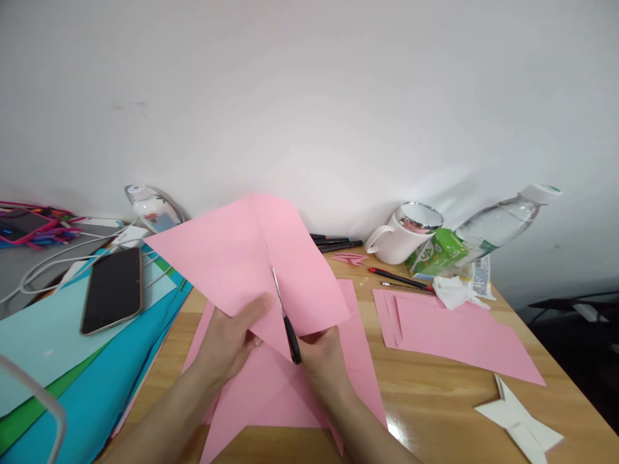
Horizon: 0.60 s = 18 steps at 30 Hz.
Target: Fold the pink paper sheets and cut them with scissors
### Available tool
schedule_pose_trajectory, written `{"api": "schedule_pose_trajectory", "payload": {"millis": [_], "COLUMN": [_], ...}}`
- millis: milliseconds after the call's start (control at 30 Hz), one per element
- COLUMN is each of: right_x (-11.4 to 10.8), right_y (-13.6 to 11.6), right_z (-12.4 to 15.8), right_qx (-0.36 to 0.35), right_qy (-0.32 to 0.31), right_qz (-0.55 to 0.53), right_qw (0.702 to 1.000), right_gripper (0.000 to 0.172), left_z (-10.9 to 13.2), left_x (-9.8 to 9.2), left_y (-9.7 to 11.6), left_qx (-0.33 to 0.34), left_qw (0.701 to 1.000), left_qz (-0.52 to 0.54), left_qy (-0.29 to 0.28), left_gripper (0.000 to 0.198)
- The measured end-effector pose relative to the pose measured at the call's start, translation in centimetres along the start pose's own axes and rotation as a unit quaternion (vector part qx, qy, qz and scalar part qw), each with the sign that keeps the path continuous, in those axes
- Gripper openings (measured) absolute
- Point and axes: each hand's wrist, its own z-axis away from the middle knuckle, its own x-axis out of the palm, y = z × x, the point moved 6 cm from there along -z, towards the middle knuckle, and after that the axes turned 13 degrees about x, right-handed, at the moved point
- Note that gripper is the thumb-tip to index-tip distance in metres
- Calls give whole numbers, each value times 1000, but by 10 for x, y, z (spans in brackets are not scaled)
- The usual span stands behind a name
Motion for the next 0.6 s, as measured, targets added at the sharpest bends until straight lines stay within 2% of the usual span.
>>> {"api": "schedule_pose_trajectory", "payload": {"millis": [600], "right_x": [3], "right_y": [-6], "right_z": [2], "right_qx": [5], "right_qy": [-16], "right_qz": [-5], "right_qw": [1000], "right_gripper": [13], "left_z": [1], "left_x": [1], "left_y": [3], "left_qx": [-3], "left_qw": [1000], "left_qz": [-17], "left_qy": [9], "left_gripper": [18]}}
